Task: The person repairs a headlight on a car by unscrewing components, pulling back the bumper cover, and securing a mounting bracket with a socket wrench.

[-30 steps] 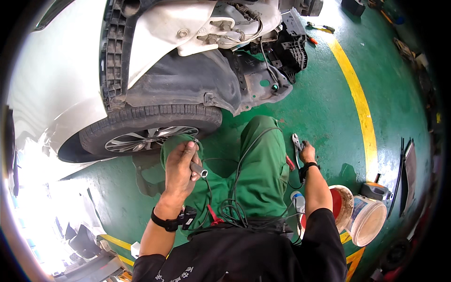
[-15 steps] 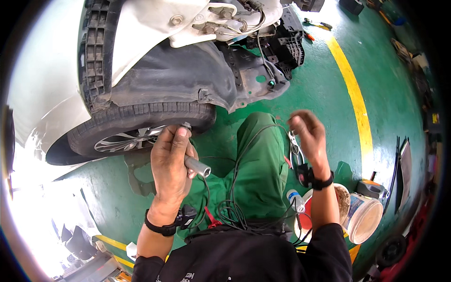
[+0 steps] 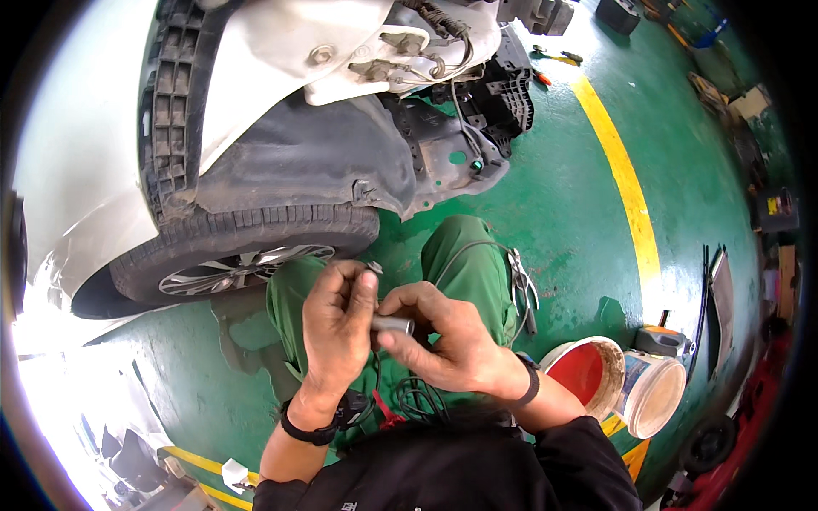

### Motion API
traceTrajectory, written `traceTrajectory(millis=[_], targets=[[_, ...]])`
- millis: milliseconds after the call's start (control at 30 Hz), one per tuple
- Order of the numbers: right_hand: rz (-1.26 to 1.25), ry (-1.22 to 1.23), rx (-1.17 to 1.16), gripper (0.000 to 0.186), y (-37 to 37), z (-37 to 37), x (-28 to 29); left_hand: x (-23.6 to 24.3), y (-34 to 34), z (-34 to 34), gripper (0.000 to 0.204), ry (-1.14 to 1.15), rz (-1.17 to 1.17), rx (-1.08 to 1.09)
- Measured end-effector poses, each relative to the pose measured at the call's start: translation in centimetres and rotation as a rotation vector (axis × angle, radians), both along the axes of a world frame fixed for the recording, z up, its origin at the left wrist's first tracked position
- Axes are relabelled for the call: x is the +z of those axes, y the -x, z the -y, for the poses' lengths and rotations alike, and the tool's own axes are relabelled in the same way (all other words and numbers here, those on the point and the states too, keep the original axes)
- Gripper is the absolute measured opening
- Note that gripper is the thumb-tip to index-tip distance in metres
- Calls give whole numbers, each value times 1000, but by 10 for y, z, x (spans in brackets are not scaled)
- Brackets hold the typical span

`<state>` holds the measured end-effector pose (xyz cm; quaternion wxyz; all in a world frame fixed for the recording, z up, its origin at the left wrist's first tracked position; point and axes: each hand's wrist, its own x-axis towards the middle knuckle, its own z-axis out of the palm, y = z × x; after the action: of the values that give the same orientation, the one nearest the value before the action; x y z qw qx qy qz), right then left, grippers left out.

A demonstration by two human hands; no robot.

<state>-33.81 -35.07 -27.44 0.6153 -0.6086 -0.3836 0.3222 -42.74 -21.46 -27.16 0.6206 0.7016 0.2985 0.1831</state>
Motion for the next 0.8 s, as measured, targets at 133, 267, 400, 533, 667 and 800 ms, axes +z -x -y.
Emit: traceTrajectory(millis=[133,267,400,533,667,800], targets=[[24,-24,-82,20,-4,7,-20,-11,9,-1,15,20,13,-56],[-229,-40,-214,15,-7,11,-16,-13,17,-14,16,35,39,-112],[-36,22,-155,15,-13,10,-13,-9,25,-19,12,-104,-48,-239],[-17,-13,-155,15,-12,10,-14,-2,28,-17,13,-204,-98,-226],[-85,35,-112,17,-11,13,-18,4,30,-17,13,-396,-198,-232],[-155,58,-115,17,-11,17,-26,11,21,-17,13,-485,-235,-286]])
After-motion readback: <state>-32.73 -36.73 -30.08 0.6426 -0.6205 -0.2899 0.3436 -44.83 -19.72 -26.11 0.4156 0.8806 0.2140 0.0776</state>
